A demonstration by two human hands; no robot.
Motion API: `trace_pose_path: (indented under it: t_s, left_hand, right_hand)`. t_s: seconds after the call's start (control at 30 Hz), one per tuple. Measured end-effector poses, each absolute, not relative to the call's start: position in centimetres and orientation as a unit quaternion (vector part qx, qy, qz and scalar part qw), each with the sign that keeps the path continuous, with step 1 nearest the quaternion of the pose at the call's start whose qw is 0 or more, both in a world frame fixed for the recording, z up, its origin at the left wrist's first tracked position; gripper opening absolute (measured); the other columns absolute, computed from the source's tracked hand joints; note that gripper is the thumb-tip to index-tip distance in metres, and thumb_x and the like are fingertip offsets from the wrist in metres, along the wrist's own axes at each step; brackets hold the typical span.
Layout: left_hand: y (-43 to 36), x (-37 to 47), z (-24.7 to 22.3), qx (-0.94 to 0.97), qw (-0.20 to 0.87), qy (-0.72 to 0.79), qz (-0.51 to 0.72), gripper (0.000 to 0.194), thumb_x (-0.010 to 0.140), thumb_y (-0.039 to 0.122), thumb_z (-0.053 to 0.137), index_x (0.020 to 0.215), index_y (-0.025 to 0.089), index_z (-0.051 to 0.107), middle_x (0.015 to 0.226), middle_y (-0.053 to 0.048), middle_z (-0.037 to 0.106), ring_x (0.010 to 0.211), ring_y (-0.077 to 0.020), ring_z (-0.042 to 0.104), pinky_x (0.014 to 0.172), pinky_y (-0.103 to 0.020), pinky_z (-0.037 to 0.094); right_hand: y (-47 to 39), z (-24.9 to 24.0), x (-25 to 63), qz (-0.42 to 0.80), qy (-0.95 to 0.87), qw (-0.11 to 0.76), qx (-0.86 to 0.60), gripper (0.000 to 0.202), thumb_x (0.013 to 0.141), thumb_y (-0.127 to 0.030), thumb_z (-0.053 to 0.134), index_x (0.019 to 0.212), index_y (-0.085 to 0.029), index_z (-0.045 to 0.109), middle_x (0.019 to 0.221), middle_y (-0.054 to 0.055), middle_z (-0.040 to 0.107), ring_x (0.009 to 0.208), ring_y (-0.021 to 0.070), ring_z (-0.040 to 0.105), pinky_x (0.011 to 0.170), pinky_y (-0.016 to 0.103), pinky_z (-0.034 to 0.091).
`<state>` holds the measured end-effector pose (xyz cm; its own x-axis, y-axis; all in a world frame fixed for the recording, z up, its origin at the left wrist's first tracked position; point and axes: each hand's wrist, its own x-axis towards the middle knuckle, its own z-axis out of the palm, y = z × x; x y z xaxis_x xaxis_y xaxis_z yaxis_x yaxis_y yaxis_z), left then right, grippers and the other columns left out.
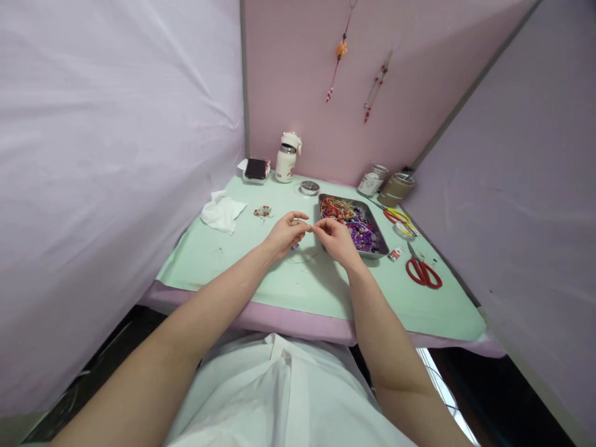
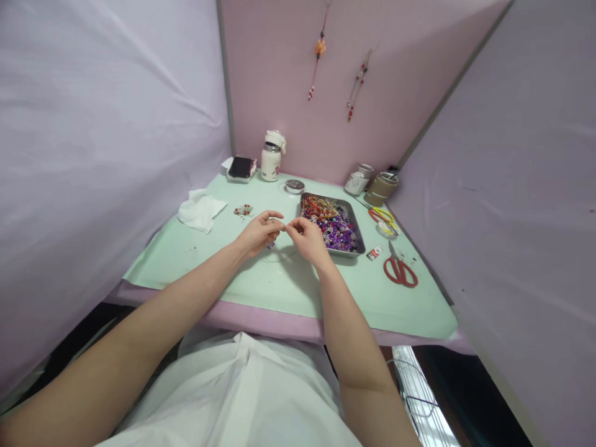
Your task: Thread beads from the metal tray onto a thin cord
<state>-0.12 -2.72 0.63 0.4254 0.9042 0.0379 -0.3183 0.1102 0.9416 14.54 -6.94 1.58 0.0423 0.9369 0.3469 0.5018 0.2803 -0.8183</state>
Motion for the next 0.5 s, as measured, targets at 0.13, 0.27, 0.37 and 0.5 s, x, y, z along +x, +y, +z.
trace_pose_path:
  t_s: [0.13,0.27,0.37,0.5]
  left_hand:
    - [-2.60,-0.05,0.49,0.490,0.676,0.293,0.466,0.035,0.063,0.019,0.070,0.094,0.018,0.054,0.064,0.004,0.056,0.048,-0.0044,0.044,0.046,-0.019,0.028]
    - [-2.60,-0.05,0.50,0.489,0.678,0.285,0.469,0.036,0.062,0.017,0.070,0.095,0.018,0.055,0.064,0.004,0.056,0.049,-0.0047,0.044,0.047,-0.019,0.029]
    - [-2.65,-0.01,0.53,0.488,0.679,0.281,0.471,0.036,0.062,0.016,0.069,0.095,0.018,0.055,0.064,0.004,0.056,0.050,-0.0049,0.044,0.048,-0.019,0.029]
    - [-2.66,0.09,0.50,0.488,0.677,0.288,0.470,0.034,0.063,0.017,0.069,0.094,0.018,0.055,0.064,0.004,0.056,0.048,-0.0044,0.041,0.047,-0.019,0.028]
  right_hand:
    - [-6.92,1.52,14.47,0.226,-0.643,0.469,-0.562,0.021,0.076,-0.038,0.056,0.071,-0.018,0.057,0.066,0.000,0.056,0.059,0.0118,0.046,0.058,0.026,0.037]
    - [-6.87,1.48,14.50,0.221,-0.638,0.469,-0.569,0.019,0.075,-0.037,0.055,0.070,-0.018,0.056,0.063,-0.001,0.054,0.058,0.0120,0.045,0.058,0.026,0.038]
    - [-6.85,1.42,14.52,0.217,-0.639,0.469,-0.569,0.018,0.075,-0.036,0.055,0.070,-0.019,0.056,0.063,-0.001,0.054,0.057,0.0120,0.045,0.057,0.026,0.037]
    - [-6.85,1.38,14.50,0.214,-0.638,0.472,-0.570,0.017,0.075,-0.035,0.054,0.070,-0.019,0.056,0.063,-0.001,0.054,0.057,0.0120,0.044,0.057,0.025,0.037]
